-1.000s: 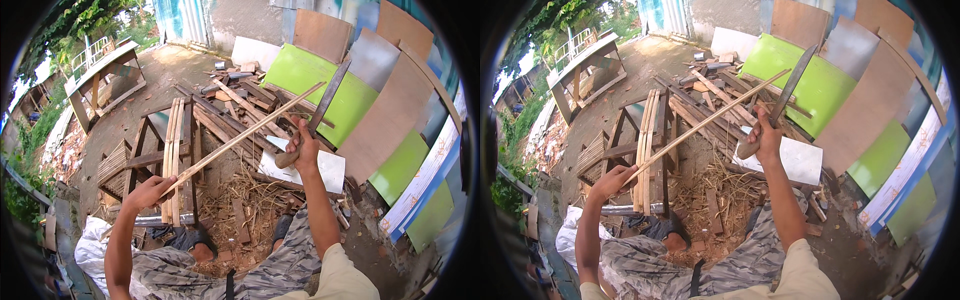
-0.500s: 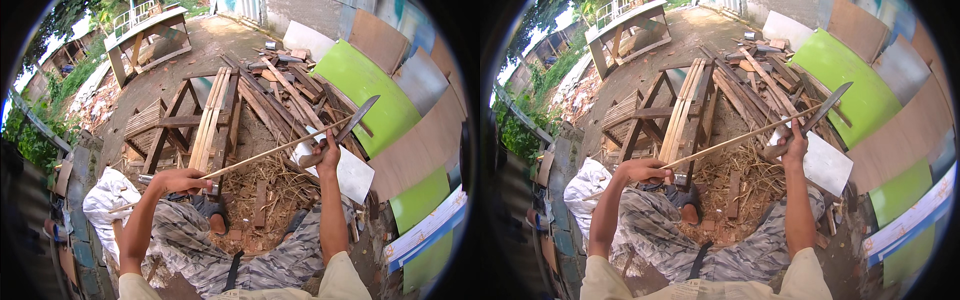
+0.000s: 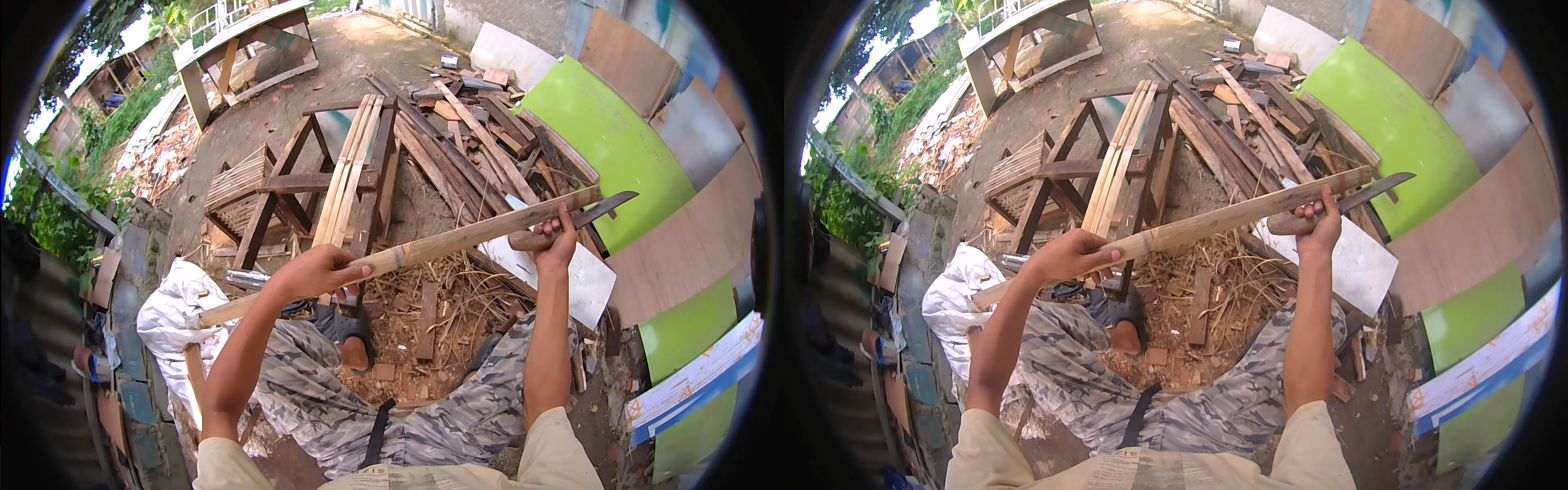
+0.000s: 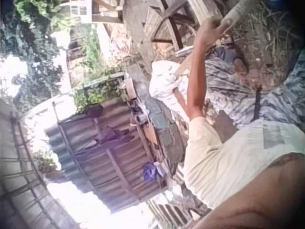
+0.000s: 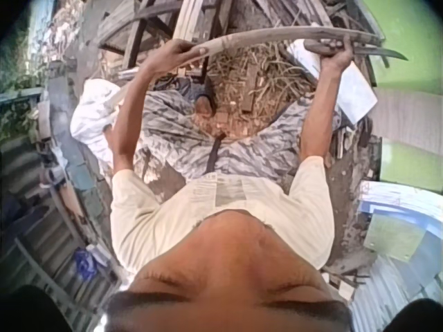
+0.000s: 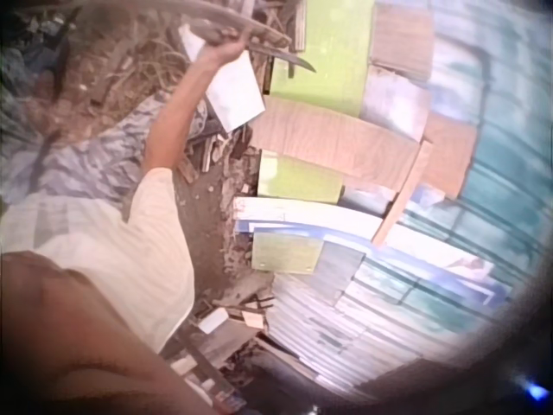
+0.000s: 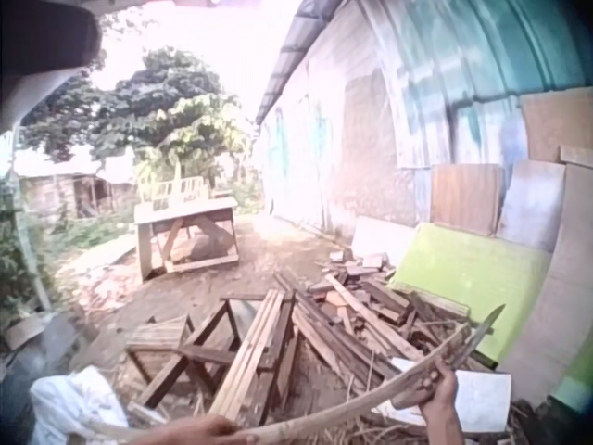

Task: The person sits on the ground and uses a machete to shave a thin strip of wood, repeatedly drawing the blade along the wood's edge. The person then places the shaved wood on a pile and picks up a cylindrical wooden dowel, positioning it alongside other pieces.

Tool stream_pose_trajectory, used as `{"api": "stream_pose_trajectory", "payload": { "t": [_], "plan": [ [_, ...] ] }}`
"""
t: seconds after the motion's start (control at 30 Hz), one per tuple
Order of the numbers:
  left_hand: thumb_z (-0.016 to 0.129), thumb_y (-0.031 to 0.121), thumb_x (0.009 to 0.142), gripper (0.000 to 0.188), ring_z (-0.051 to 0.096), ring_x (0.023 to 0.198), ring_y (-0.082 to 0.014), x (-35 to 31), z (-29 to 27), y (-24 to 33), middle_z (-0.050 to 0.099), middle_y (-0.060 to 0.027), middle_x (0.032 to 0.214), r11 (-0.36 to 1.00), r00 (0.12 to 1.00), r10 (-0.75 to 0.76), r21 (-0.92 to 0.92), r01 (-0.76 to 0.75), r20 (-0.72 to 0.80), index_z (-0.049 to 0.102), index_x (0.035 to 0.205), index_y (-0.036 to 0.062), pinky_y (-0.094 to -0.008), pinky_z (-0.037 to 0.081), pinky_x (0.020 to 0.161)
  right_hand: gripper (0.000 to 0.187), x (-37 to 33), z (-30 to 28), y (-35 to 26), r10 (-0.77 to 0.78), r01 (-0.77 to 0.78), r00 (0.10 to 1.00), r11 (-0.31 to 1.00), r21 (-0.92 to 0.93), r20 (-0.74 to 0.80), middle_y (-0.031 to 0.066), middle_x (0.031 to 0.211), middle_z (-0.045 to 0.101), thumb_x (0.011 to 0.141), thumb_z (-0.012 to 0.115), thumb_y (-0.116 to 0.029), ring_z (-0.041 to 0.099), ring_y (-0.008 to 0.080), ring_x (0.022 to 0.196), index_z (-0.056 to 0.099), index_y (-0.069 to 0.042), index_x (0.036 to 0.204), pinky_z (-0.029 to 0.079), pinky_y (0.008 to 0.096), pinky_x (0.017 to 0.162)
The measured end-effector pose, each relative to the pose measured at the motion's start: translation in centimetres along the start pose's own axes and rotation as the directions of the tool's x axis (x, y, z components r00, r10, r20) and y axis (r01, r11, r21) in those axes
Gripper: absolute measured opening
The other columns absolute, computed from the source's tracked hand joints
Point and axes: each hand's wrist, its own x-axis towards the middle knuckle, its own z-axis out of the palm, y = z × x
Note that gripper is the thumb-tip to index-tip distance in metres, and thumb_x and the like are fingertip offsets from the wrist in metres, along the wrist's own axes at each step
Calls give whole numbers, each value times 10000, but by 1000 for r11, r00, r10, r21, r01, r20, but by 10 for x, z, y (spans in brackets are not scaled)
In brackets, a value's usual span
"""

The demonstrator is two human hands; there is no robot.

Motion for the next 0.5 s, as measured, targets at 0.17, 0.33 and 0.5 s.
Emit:
{"api": "stream_pose_trajectory", "payload": {
  "t": [0.17, 0.33, 0.5],
  "plan": [
    [633, 459, 939, 467, 666, 668, -295, -3, 9, -7, 669, -169, 725, 919, 931, 243, 372, -132, -271, 697, 978, -2, -402, 505, 623, 220, 3, -4, -9, -12, 12, 1000, 999, 33, 11, -72, 623, 455, 931, 701, -236, 452, 77, 519, 535, -157, 810, 436, 269, 544],
    [667, 459, 907, 449, 652, 630, -316, -7, 28, -23, 648, -174, 679, 924, 822, 241, 381, -31, -517, 678, 887, 11, -407, 478, 587, 142, -6, -6, -11, -11, 13, 1000, 993, -114, 18, 2, 735, 553, 928, 691, -173, 516, 128, 561, 571, -96, 927, 457, 317, 569],
    [757, 556, 769, 586, 662, 675, -359, -12, 28, -24, 650, -186, 694, 860, 801, 307, 510, -3, -513, 667, 903, -7, -430, 500, 629, 208, -10, -9, -7, -114, 111, 993, 843, -526, 27, 59, 697, 592, 899, 734, -204, 555, 152, 518, 611, -39, 872, 461, 320, 470]
  ]
}}
